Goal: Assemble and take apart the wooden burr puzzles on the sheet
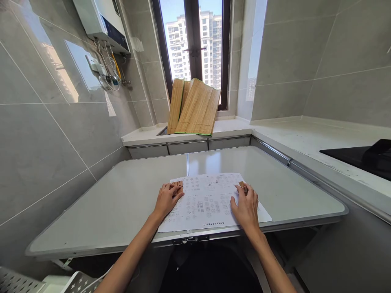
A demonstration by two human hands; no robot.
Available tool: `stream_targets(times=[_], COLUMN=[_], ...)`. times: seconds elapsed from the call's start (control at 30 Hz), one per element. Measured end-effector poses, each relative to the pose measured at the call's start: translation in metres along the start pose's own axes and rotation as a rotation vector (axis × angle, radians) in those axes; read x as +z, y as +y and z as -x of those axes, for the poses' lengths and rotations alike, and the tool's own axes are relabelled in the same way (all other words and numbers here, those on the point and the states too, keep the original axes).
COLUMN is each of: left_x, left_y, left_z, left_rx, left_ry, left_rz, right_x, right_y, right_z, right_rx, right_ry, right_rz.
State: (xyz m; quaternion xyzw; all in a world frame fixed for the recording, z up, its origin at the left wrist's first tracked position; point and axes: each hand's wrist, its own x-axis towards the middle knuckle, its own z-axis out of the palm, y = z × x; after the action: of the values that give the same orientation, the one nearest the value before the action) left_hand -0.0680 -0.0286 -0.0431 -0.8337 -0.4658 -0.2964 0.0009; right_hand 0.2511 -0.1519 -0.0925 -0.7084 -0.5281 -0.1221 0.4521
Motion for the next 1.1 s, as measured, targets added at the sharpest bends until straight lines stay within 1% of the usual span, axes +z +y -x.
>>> stream_targets(times=[0.17, 0.37, 0.53, 0.73, 0.93, 1.03, 1.1], left_x=[0.0, -0.002, -0.006, -0.01, -0.014, -0.021, -0.026], left_y=[-0.001, 0.001, 0.008, 0.014, 0.019, 0.026, 0.033], left_z=[0.0, -0.001, 0.001, 0.001, 0.002, 0.001, 0.0], left_rx=[0.01, 0.017, 0.076, 0.11, 0.131, 0.162, 0.184], left_ry=[-0.007, 0.007, 0.067, 0.069, 0.069, 0.038, -0.001], left_rz=[-0.001, -0.005, -0.001, 0.011, 0.04, 0.072, 0.104], right_x=[0.006, 0.008, 0.009, 0.009, 0.001, -0.007, -0.012], right_y=[0.008, 0.009, 0.012, 0.011, 0.002, -0.005, -0.01], right_z=[0.008, 0.009, 0.012, 0.011, 0.009, 0.007, 0.005], right_rx=[0.022, 0.047, 0.055, 0.06, 0.061, 0.022, -0.008], right_ry=[0.045, 0.041, 0.008, 0.006, 0.029, 0.034, 0.014], right_rz=[-0.005, -0.018, -0.005, 0.006, -0.069, -0.146, -0.226])
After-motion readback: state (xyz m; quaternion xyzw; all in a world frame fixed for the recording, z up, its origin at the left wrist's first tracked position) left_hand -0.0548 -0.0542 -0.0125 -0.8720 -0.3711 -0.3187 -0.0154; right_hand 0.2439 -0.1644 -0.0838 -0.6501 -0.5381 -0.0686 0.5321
